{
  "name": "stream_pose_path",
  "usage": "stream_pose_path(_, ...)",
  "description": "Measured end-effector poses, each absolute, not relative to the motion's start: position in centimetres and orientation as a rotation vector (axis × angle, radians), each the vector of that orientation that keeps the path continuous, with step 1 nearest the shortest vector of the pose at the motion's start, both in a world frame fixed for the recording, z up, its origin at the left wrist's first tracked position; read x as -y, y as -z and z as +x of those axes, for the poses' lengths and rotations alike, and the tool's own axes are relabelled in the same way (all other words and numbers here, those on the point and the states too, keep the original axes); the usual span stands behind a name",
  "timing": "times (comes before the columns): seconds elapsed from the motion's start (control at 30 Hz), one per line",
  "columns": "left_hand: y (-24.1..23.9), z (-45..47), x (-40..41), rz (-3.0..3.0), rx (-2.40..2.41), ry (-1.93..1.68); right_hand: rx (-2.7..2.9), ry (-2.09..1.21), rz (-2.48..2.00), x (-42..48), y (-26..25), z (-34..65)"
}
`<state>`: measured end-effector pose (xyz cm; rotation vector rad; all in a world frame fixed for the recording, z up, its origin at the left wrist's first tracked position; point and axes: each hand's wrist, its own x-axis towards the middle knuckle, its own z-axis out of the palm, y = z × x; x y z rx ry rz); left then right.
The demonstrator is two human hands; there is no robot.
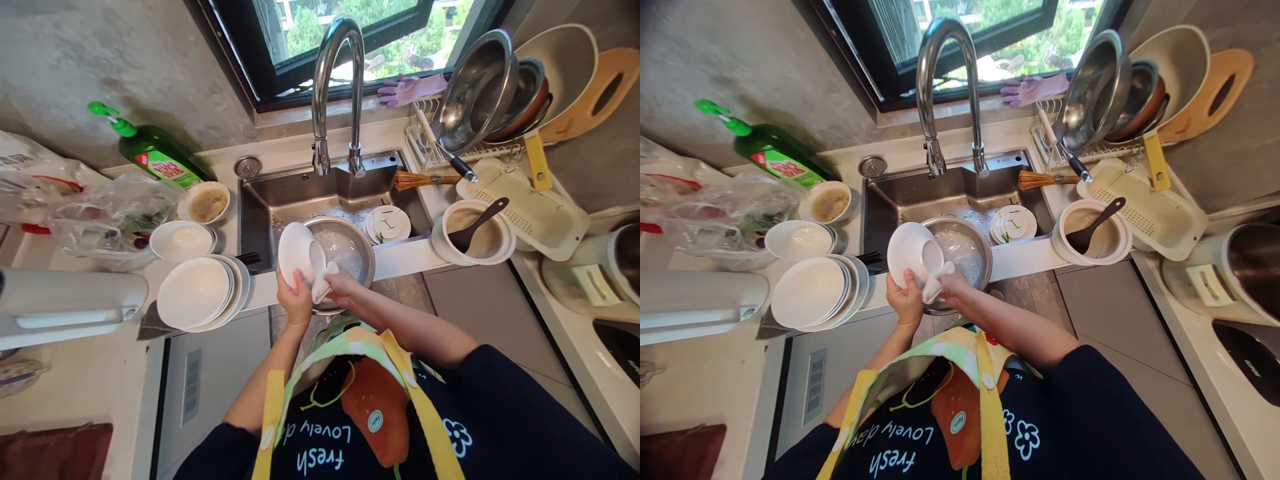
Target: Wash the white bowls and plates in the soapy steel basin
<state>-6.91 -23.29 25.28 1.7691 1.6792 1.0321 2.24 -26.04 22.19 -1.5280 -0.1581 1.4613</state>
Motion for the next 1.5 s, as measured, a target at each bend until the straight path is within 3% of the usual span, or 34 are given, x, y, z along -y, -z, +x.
stream_pose_path(0.1, -25.5, -7.2, 23.0, 1.748, -1.689, -1.063, 0.104, -1.579, -1.628, 26.2, -22.9, 4.3)
stream_pose_path(0.27, -25.9, -7.6, 23.1, 1.756, -1.675, -1.023, 0.617, -0.948, -2.144, 25.0, -21.3, 7.2)
stream_pose_path(0.4, -26.1, -7.8, 23.0, 1.771, -1.692, -1.016, 1.194, -0.755, -2.337, 23.7, -19.5, 7.1)
stream_pose_path(0.5, -26.0, -7.9, 22.8, 1.771, -1.685, -1.031, 1.356, -0.830, -2.346, 22.9, -19.4, 7.0)
stream_pose_path(0.6, -25.8, -7.9, 22.7, 1.783, -1.680, -1.031, 1.106, -0.953, -2.321, 22.2, -20.6, 7.5)
stream_pose_path(0.77, -25.6, -7.7, 22.5, 1.799, -1.687, -1.018, 0.894, -0.620, -1.968, 21.5, -23.6, 6.2)
stream_pose_path(1.03, -25.5, -7.1, 22.6, 1.805, -1.687, -1.047, 1.185, -0.532, -1.837, 22.3, -23.8, 3.3)
stream_pose_path(1.3, -25.7, -7.1, 22.4, 1.794, -1.699, -1.032, 1.456, -0.635, -2.061, 24.8, -22.5, 3.6)
stream_pose_path(1.5, -25.9, -7.4, 22.2, 1.836, -1.626, -0.996, 1.283, -0.843, -2.421, 24.8, -21.4, 5.7)
